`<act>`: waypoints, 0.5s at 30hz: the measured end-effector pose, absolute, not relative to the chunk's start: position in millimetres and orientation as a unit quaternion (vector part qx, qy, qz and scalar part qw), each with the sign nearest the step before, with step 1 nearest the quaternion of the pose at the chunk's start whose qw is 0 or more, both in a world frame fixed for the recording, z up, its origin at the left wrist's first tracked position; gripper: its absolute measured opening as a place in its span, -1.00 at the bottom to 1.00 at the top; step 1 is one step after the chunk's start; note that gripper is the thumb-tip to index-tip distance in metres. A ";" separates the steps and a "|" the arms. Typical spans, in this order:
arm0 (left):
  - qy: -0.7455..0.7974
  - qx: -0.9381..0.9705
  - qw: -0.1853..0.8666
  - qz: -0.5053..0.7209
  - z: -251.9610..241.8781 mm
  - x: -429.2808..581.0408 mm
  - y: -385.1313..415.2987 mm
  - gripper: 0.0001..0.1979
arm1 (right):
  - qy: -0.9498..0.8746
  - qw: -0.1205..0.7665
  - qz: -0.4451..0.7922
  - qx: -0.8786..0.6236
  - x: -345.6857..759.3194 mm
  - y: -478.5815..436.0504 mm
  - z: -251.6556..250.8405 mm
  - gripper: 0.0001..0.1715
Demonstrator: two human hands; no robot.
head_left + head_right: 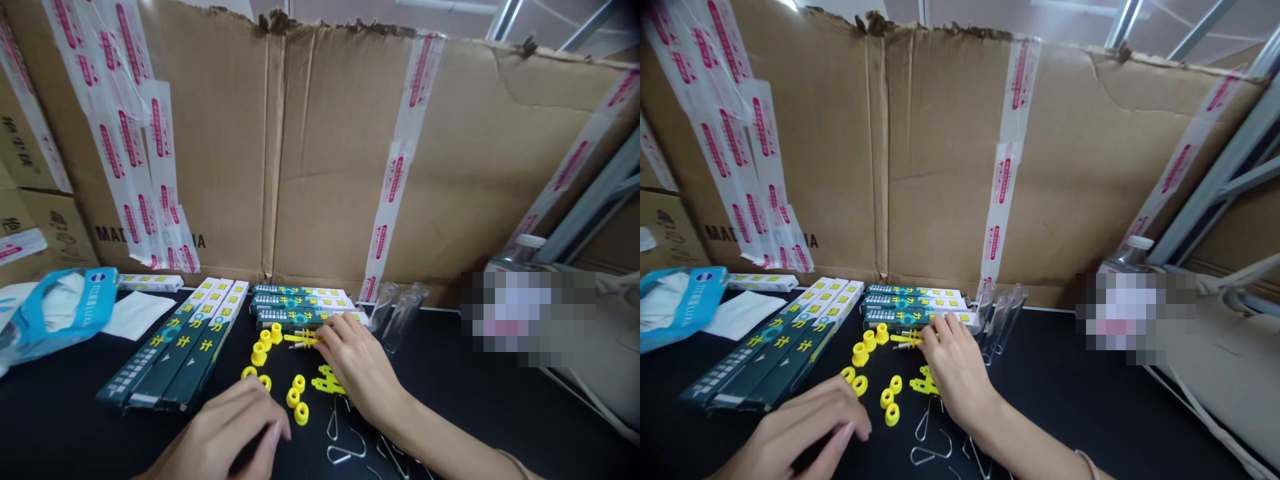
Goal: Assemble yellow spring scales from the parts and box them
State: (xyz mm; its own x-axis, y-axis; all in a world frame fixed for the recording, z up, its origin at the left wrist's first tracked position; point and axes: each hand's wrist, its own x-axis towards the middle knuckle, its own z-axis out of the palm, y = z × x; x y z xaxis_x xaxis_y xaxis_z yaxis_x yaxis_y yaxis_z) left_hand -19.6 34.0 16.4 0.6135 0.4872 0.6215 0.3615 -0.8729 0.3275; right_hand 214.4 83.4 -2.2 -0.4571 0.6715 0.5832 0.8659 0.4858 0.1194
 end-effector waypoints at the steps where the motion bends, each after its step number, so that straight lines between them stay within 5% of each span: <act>1: 0.264 0.880 0.104 0.381 13.4 -20.6 35.4 -0.74 | -0.831 0.245 -0.204 -0.456 214.8 81.8 -0.3 -0.87; 4: 0.336 0.827 0.164 0.419 0.4 -23.3 40.1 -0.74 | -0.846 0.268 -0.197 -0.416 214.8 69.0 6.6 -0.81; 9: 0.334 0.834 0.181 0.401 -10.6 -25.9 42.1 -0.43 | -0.880 0.306 -0.191 -0.309 209.2 30.2 9.8 -0.68; 13: 0.269 0.884 0.180 0.338 -1.4 -24.8 38.6 -0.79 | -0.869 0.360 -0.201 -0.272 205.2 10.9 0.9 -0.73; 15: 0.255 0.888 0.176 0.341 2.0 -24.5 37.4 -0.80 | -0.863 0.380 -0.187 -0.277 207.2 8.3 -2.8 -0.78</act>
